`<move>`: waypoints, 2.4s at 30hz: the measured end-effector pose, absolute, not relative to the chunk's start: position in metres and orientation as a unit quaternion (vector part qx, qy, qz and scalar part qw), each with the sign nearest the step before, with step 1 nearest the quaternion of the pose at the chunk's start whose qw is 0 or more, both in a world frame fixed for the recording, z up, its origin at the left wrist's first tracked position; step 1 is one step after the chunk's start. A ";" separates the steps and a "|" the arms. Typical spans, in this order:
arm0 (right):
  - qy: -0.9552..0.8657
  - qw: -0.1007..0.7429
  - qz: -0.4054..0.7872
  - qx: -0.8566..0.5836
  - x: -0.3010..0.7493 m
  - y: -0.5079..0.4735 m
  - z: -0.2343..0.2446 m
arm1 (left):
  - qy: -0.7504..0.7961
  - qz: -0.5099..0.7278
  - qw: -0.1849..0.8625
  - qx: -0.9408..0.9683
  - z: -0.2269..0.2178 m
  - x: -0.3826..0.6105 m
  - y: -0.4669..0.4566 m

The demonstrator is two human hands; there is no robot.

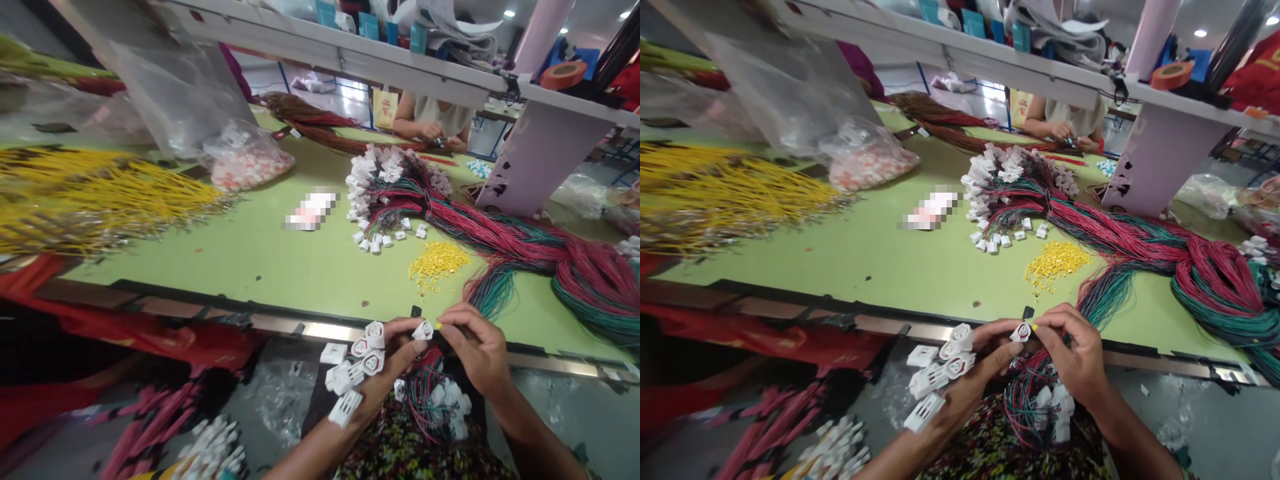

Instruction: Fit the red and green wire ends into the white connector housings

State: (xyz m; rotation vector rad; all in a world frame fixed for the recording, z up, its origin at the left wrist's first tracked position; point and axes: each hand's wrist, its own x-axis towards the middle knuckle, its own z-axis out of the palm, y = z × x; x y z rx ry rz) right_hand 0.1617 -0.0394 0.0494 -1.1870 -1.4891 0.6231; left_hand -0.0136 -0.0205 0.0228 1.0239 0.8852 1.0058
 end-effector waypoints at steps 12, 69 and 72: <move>-0.686 0.518 0.208 -0.467 0.158 -0.049 0.057 | 0.360 0.506 0.593 0.513 0.022 -0.012 -0.024; -0.669 0.502 0.331 -0.437 0.163 -0.034 0.071 | 0.387 0.365 0.514 0.673 0.023 -0.011 -0.012; -0.673 0.497 0.349 -0.422 0.174 -0.033 0.061 | 0.336 0.410 0.614 0.585 0.025 -0.015 -0.015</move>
